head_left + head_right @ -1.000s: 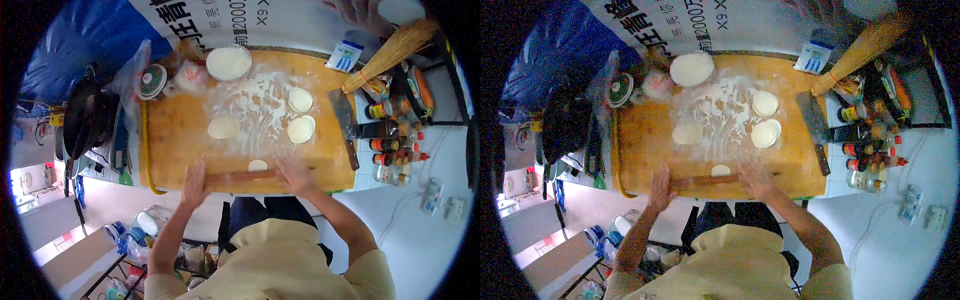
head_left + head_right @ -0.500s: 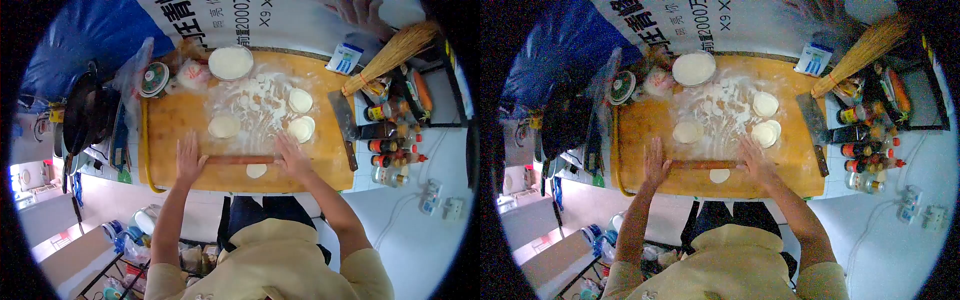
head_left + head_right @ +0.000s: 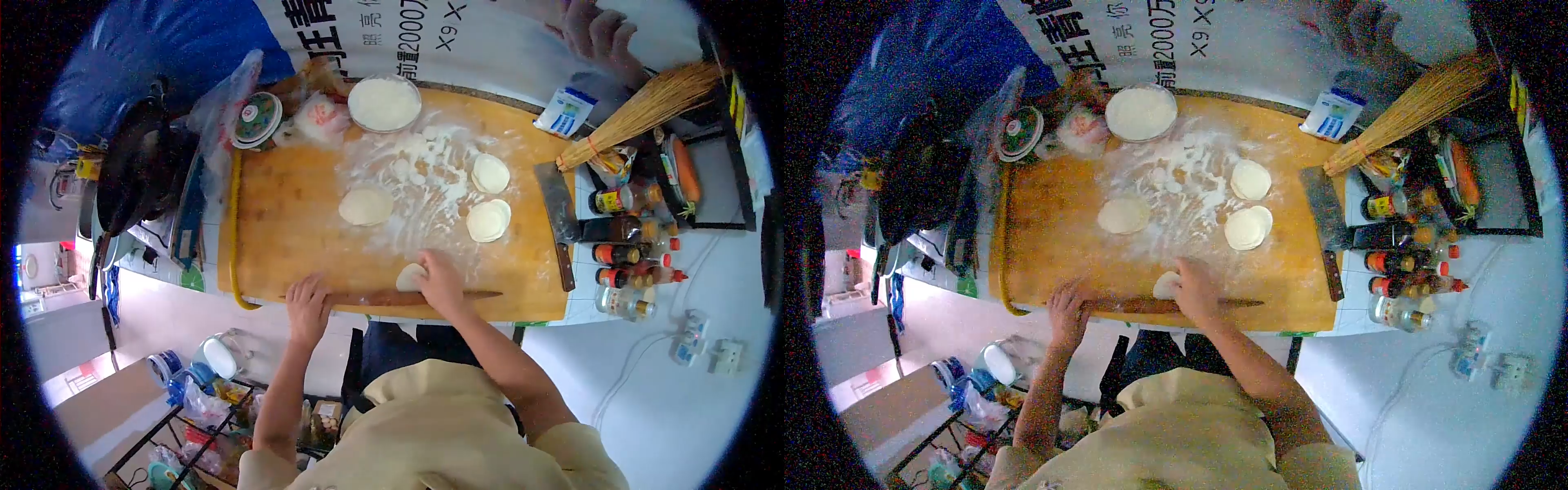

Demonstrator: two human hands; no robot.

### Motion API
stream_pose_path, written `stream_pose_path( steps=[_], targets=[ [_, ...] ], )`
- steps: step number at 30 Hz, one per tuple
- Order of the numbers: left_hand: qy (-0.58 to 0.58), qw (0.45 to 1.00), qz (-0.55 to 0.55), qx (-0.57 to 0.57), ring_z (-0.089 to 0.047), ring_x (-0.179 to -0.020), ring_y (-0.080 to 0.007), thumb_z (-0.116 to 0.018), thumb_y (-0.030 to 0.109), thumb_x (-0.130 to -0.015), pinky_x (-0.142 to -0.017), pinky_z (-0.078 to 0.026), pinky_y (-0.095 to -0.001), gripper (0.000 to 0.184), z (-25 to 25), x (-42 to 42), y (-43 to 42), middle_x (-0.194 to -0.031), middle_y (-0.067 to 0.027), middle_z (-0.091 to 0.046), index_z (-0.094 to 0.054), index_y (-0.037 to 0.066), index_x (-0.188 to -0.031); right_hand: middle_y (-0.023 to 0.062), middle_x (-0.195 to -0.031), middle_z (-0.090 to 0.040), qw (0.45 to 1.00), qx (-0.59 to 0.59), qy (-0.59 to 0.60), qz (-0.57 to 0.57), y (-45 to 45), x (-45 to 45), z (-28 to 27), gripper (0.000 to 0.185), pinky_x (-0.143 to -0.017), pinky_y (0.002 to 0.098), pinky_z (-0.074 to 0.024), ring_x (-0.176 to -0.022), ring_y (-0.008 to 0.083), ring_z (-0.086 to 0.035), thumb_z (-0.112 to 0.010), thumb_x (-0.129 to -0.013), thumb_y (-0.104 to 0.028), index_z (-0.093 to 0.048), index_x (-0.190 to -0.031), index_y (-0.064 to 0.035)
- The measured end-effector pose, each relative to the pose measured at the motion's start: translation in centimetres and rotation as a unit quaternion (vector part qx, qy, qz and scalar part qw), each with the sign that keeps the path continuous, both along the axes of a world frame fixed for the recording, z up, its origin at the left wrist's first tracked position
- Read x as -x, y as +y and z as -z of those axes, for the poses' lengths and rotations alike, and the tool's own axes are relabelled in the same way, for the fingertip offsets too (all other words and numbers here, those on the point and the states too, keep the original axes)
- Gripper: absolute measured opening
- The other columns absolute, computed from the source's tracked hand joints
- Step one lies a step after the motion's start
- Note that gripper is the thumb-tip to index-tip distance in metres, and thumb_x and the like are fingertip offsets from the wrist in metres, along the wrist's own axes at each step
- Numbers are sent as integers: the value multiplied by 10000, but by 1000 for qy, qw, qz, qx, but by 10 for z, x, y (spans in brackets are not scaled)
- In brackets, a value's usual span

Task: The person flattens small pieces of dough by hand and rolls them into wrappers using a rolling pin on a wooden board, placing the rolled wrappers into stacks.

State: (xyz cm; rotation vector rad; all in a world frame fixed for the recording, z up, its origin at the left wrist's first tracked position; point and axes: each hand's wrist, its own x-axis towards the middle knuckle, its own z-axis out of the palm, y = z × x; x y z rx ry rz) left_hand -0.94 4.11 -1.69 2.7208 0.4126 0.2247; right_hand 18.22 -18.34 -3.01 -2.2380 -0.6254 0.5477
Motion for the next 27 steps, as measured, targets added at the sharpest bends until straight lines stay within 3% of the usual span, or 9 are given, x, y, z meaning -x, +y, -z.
stream_pose_path(
  steps=[4, 6, 9, 11, 16, 19, 21, 24, 27],
  targets=[
    [-35, 998, -32, -29, -508, -1148, -305, -662, 131, -756, -995, -352, -462, 158, -6, 8, -14, -1229, -92, -568, -638, 94, -908, 112, -821, -610, 996, 77, 38, -21, 10, -6, -1, 198, -748, 404, -477, -808, 288, -591, -692, -732, -76, -600, -905, -46],
    [-38, 998, -41, -22, -511, -1144, -303, -667, 136, -750, -995, -352, -461, 163, -6, 13, -19, -1223, -87, -571, -641, 98, -907, 101, -772, -619, 998, -9, 69, 2, 4, -12, -5, 71, -723, 361, -484, -756, 245, -603, -665, -761, -47, -609, -802, -32],
    [-38, 998, -50, -10, -516, -1134, -303, -681, 143, -734, -988, -357, -461, 184, -8, 16, -22, -1215, -82, -575, -645, 104, -910, 83, -807, -633, 979, -75, 164, 96, -5, -41, -12, 48, -704, 305, -475, -774, 184, -606, -637, -800, -37, -618, -842, -27],
    [-37, 998, -50, -2, -518, -1127, -305, -689, 146, -724, -981, -362, -462, 199, -8, 18, -25, -1212, -82, -576, -647, 105, -914, 66, -874, -657, 989, -92, 64, 96, -14, -70, -16, 108, -711, 306, -485, -817, 141, -605, -651, -826, -77, -623, -923, -38],
    [-1, 999, -47, -2, -522, -1109, -312, -688, 133, -705, -961, -375, -468, 200, -15, 16, -32, -1211, -87, -576, -661, 105, -901, 26, -901, -645, 957, -193, 109, 186, -31, -160, -8, 173, -752, 292, -476, -852, 137, -594, -602, -845, -26, -599, -1017, -42],
    [-2, 998, -62, 1, -524, -1102, -317, -689, 125, -701, -951, -379, -471, 199, -21, 14, -37, -1206, -92, -577, -660, 102, -897, 63, -954, -641, 953, -183, 66, 232, -29, -188, 3, 173, -763, 319, -478, -885, 164, -595, -603, -841, -26, -594, -1014, -35],
    [-1, 998, -70, 6, -524, -1102, -318, -691, 122, -699, -945, -382, -472, 208, -20, 14, -39, -1207, -92, -576, -658, 103, -904, 112, -989, -629, 954, -109, -180, 214, -20, -196, 15, 199, -771, 358, -477, -923, 235, -595, -608, -826, -36, -594, -1024, -29],
    [8, 997, -79, 19, -524, -1101, -318, -692, 121, -698, -932, -388, -469, 218, -19, 13, -44, -1208, -92, -575, -655, 105, -912, 150, -1044, -600, 985, -33, -163, 40, 26, -212, 28, 231, -802, 393, -478, -953, 314, -576, -622, -811, -59, -608, -1040, -32],
    [22, 995, -89, 25, -526, -1101, -319, -693, 123, -699, -921, -393, -460, 218, -27, 7, -49, -1207, -90, -576, -652, 103, -912, 145, -1049, -593, 971, -55, -233, 23, 80, -214, 9, 247, -809, 405, -479, -969, 335, -561, -621, -783, -47, -630, -1031, -49]
  ],
)
